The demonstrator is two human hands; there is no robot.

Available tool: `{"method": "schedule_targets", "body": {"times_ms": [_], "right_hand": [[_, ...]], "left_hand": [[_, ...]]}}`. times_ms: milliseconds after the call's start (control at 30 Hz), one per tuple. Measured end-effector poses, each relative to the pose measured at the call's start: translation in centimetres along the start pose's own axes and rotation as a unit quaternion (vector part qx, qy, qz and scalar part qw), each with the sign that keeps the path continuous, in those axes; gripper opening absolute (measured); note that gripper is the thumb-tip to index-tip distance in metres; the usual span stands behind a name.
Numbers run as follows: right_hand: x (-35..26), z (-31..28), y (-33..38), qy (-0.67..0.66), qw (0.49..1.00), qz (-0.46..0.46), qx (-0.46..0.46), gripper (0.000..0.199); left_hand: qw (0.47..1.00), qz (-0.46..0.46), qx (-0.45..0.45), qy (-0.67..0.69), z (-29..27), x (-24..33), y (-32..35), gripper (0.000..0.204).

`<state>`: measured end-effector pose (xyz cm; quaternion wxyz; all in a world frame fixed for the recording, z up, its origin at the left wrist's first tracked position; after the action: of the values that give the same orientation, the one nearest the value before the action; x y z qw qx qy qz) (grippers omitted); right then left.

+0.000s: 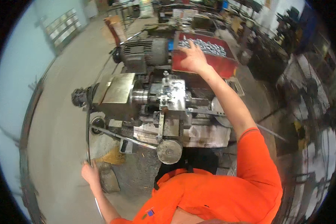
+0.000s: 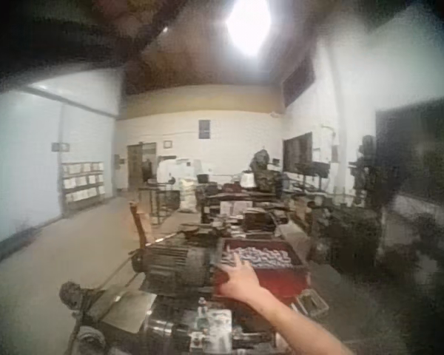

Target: The person operates a metal turning machine, repeatedly inserting small metal pieces into the chuck and using a long metal rod to engage the machine. The person removes processed pieces and places them into a perforated metal tray. The cycle continues throughout the clip.

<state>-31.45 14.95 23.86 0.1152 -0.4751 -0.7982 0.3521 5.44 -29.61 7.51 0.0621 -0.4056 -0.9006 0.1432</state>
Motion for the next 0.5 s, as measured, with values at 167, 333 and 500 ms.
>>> {"method": "schedule_targets", "body": {"times_ms": [167,333,500], "right_hand": [[2.4,-4.6,10.0,-0.21,0.977,0.028,-0.029,0.049],[9.9,-9.0,31.9,-0.209,0.939,0.25,-0.11,0.039],[8.6,-16.1,62.4,0.025,0.826,0.51,-0.24,0.024]], "left_hand": [[0.934,0.144,-0.005,0.328,-2.2,12.4,-0.9,0.024],[0.888,0.26,-0.119,0.36,3.9,17.7,1.1,0.016],[0.821,0.338,-0.229,0.399,9.4,25.8,1.7,0.014]]}}
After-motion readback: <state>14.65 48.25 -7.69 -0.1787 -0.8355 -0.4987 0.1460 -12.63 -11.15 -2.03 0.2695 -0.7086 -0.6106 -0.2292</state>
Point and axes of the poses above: each hand's wrist, its own y-axis away from the middle knuckle, its own z-axis out of the palm, x = y × z, the point moved 6 cm from there along -y, towards the middle knuckle, and after that the axes turned 7 degrees about -y, right-handed, at the moved point
